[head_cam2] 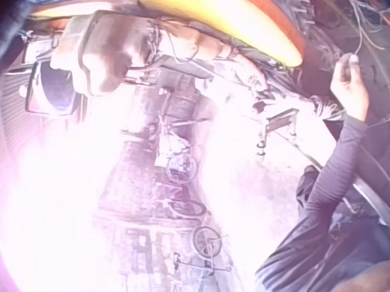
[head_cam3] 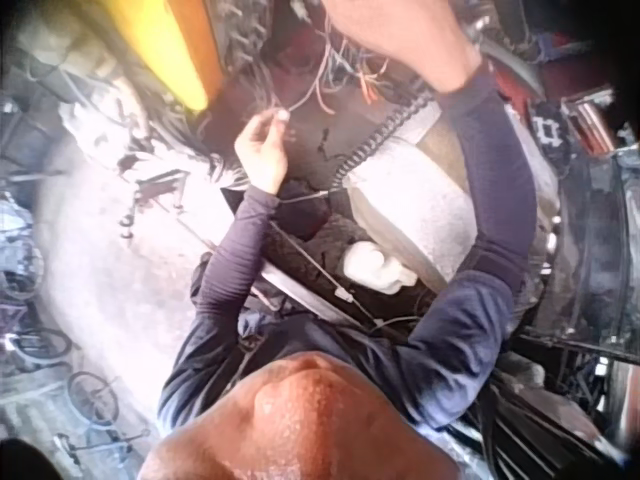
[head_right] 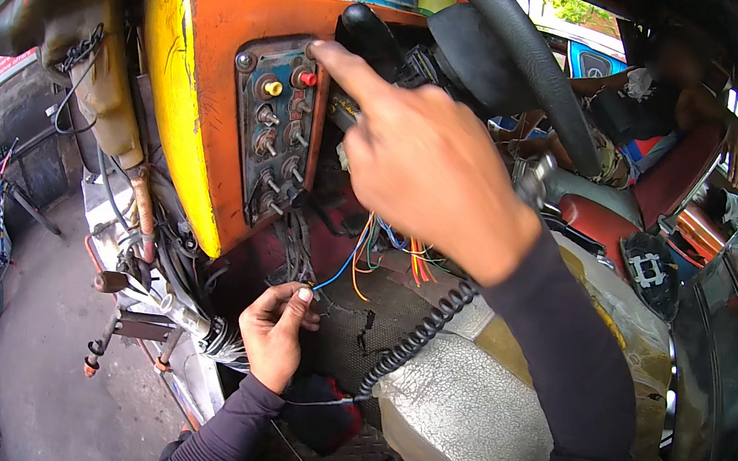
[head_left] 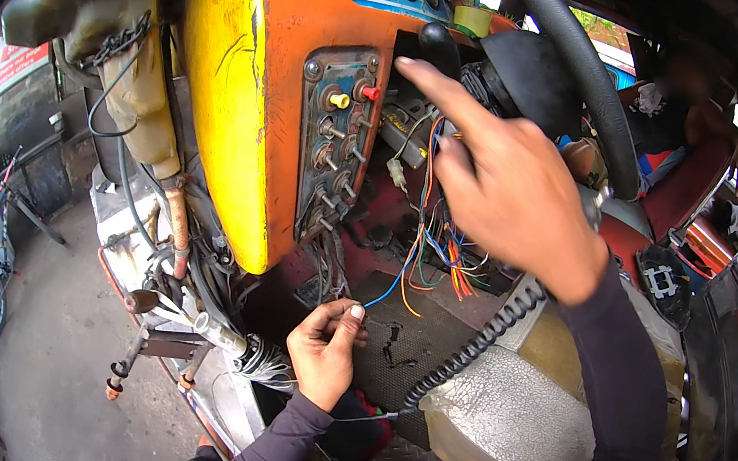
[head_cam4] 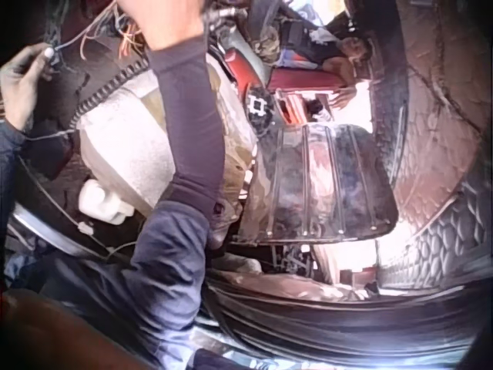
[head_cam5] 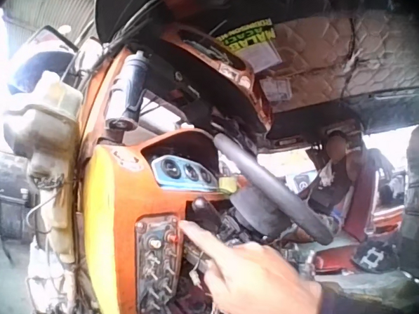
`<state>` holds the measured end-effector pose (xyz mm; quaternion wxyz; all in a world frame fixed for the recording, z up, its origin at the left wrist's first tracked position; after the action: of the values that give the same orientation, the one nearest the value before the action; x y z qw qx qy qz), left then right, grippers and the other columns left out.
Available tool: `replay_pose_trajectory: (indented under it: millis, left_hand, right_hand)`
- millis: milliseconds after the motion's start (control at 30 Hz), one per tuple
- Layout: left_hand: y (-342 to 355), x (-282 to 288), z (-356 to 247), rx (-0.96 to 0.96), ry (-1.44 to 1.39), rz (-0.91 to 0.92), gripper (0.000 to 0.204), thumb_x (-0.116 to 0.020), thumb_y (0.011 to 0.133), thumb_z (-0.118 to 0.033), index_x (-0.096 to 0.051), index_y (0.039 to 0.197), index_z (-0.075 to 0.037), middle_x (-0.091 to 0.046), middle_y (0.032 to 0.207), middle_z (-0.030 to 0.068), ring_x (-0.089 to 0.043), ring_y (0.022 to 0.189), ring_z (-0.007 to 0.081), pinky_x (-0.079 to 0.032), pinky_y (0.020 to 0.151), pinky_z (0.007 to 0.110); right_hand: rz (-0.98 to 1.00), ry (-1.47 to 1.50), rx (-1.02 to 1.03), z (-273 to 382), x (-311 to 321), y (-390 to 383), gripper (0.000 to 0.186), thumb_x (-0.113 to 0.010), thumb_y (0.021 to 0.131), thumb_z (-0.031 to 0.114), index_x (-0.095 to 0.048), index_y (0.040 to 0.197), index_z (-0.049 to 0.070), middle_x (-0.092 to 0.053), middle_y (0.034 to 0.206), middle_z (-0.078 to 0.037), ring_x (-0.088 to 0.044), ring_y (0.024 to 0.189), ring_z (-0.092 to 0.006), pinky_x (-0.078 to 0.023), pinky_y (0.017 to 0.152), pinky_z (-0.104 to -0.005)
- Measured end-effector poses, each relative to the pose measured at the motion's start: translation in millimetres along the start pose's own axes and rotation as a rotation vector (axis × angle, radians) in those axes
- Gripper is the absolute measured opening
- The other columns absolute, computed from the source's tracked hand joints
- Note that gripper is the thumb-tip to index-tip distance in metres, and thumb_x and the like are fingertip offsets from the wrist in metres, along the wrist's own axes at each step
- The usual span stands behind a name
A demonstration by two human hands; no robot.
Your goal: The person works on the exposed wiring harness under the dashboard of a three-wheeled vehicle. They repeatedly strip, twist, and connect individual colored wires by hand, occasionally turning the ignition key to test the electrical circuit.
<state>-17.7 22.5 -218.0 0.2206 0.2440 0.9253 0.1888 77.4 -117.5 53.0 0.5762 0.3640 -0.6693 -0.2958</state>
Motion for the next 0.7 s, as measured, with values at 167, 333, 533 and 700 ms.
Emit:
replay_pose_trajectory:
  millis: [167, 333, 533, 700]
  left_hand:
    - [1, 5, -7, -0.009, 0.021, -0.007, 0.015, -0.075, 0.1, -0.01, -0.074, 0.107, 0.004, -0.073, 0.082, 0.0037, -0.067, 0.068, 0.0083, -0.057, 0.064, 0.025]
    - [0, -1, -5, -0.011, 0.024, 0.009, 0.016, -0.074, 0.1, -0.01, -0.074, 0.108, 0.004, -0.074, 0.083, 0.0054, -0.069, 0.069, 0.0087, -0.057, 0.063, 0.025]
    - [1, 5, -5, -0.001, 0.013, -0.015, 0.017, -0.075, 0.1, -0.011, -0.074, 0.108, 0.004, -0.074, 0.084, 0.0056, -0.069, 0.069, 0.009, -0.058, 0.064, 0.025]
    - [1, 2, -4, -0.001, 0.012, 0.002, 0.016, -0.075, 0.1, -0.011, -0.074, 0.108, 0.004, -0.074, 0.084, 0.0055, -0.069, 0.069, 0.0094, -0.058, 0.064, 0.026]
  right_hand:
    - [0.038, -0.178, -0.16, -23, -17, 27, 0.068, -0.058, 0.089, 0.009, -0.049, 0.156, 0.013, -0.068, 0.075, -0.028, -0.067, 0.07, -0.0474, -0.053, 0.073, -0.0584]
    - [-0.021, -0.192, -0.162, -34, -7, 22, 0.067, -0.056, 0.092, 0.007, -0.048, 0.157, 0.018, -0.071, 0.087, -0.027, -0.068, 0.074, -0.0464, -0.053, 0.076, -0.0578]
    - [0.194, 0.164, -0.283, -16, 0, -28, 0.051, -0.06, 0.098, 0.011, -0.05, 0.148, 0.006, -0.072, 0.086, -0.026, -0.07, 0.081, -0.0462, -0.052, 0.075, -0.0553]
    - [0.392, 0.508, -0.441, -8, -19, -112, 0.038, -0.065, 0.095, 0.002, -0.055, 0.131, 0.005, -0.071, 0.085, -0.016, -0.072, 0.084, -0.0385, -0.053, 0.075, -0.0464]
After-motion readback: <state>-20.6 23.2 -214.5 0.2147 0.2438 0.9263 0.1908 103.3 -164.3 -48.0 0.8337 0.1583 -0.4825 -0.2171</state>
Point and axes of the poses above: each hand's wrist, its own y-axis towards the middle knuckle, its own x-axis out of the back of the hand, z = x × y, the point moved 6 cm from there along y, towards the middle knuckle
